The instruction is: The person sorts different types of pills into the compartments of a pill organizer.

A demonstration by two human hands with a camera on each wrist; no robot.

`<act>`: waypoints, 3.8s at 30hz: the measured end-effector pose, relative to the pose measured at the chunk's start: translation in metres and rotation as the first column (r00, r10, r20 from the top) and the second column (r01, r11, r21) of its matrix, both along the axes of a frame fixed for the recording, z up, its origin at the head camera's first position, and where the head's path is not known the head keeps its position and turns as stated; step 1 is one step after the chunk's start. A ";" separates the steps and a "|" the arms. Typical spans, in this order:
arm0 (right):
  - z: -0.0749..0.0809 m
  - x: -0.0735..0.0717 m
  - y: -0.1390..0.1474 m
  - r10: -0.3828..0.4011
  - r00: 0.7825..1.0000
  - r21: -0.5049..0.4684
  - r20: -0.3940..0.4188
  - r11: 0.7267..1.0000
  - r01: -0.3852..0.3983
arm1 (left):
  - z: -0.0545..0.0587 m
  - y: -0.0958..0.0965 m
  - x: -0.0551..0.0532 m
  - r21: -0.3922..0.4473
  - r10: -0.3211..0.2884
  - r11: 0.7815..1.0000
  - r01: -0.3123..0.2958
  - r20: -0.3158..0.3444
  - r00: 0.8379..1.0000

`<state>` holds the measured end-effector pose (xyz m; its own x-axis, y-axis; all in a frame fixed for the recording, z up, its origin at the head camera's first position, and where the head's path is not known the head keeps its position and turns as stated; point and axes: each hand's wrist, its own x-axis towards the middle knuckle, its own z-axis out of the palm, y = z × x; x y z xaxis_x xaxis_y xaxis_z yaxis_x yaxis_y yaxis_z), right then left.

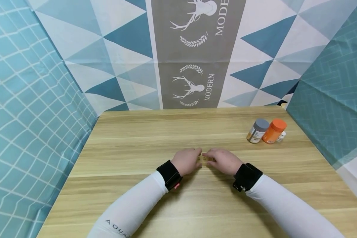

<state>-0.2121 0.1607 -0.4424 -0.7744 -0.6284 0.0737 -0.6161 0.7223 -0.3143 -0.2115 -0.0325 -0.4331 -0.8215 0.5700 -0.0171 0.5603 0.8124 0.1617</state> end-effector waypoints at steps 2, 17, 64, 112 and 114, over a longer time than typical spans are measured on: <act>0.002 -0.001 0.000 -0.004 1.000 0.006 0.016 1.000 0.003 | 0.000 0.000 -0.002 0.007 -0.004 1.000 0.004 -0.009 1.000; 0.004 -0.002 0.001 0.007 1.000 -0.015 0.020 1.000 -0.007 | 0.013 -0.004 -0.025 0.151 -0.024 0.988 -0.001 0.163 0.986; 0.036 -0.008 0.079 -0.261 0.949 -0.095 -0.179 0.964 0.248 | 0.014 -0.055 0.066 0.061 0.126 0.991 -0.116 -0.207 0.970; 0.099 0.046 -0.009 -0.214 0.961 -0.447 -0.172 0.887 0.117 | 0.044 0.001 0.043 0.631 0.065 0.758 -0.165 0.179 0.982; 0.097 0.049 -0.015 -0.204 0.965 -0.468 -0.167 0.878 0.104 | 0.041 0.002 0.040 0.688 0.058 0.704 -0.177 0.193 0.980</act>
